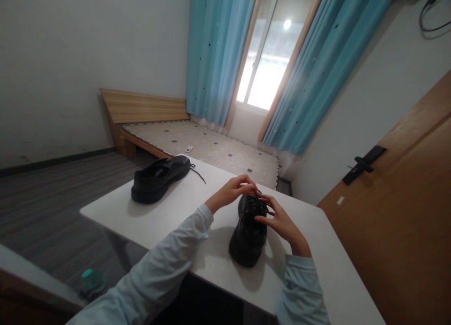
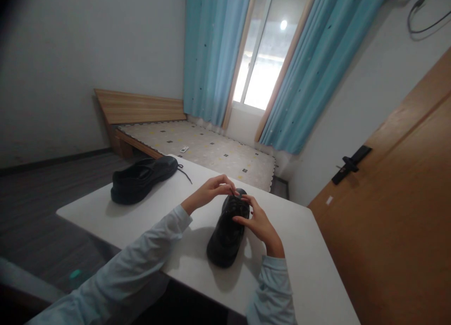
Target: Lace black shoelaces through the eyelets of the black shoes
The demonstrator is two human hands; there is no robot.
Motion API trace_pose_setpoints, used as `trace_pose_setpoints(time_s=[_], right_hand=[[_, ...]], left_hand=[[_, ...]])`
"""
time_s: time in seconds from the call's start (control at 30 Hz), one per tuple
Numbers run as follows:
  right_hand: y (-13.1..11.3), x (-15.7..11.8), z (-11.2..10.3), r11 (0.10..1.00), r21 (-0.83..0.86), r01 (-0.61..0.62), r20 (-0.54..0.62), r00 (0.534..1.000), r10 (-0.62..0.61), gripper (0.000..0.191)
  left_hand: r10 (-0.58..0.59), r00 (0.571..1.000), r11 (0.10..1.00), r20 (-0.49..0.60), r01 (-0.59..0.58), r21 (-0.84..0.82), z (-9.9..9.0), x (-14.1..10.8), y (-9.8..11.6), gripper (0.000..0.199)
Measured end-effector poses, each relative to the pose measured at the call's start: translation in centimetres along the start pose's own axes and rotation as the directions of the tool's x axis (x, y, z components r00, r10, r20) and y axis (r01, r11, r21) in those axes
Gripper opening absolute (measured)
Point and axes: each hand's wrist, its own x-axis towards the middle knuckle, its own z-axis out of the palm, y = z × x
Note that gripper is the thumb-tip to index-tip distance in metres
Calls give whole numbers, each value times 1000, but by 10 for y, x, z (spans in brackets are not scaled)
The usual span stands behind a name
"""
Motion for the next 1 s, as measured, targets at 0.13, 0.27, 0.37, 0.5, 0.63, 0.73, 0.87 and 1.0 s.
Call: trace_pose_setpoints(time_s=[0.13, 0.27, 0.37, 0.5, 0.63, 0.73, 0.87, 1.0], right_hand=[[-2, 0, 1, 1000, -4, -12, -2, 1000, 12, 66], [-1, -1, 1, 1000, -8, -10, -6, 1000, 10, 66], [0, -1, 1, 1000, -9, -15, -3, 1000, 15, 66], [3, -1, 1, 1000, -6, -21, 20, 1000, 21, 69], [4, 0, 2, 1000, -11, -2, 31, 1000, 2, 68], [5, 0, 2, 1000, -11, 14, 19, 1000, -14, 70], [8, 0, 1, 1000, 10, 26, 8, 1000, -26, 75], [11, 0, -1, 998, 44, 37, 10, 999, -38, 72]], left_hand=[[-63, 997, 976, 52, 73, -206, 6, -3, 4, 29], [-95, 993, 950, 68, 111, -292, 6, -4, 7, 30], [-110, 989, 935, 96, 136, -327, 3, -5, 8, 31], [-131, 966, 927, 222, 198, -318, 2, -8, 9, 29], [-193, 919, 928, 345, 285, -238, 4, -11, 9, 29], [-237, 895, 924, 378, 328, -197, 4, -12, 9, 30], [-267, 871, 914, 412, 364, -177, 3, -12, 10, 31], [-301, 851, 923, 430, 374, -94, 3, -14, 14, 32]])
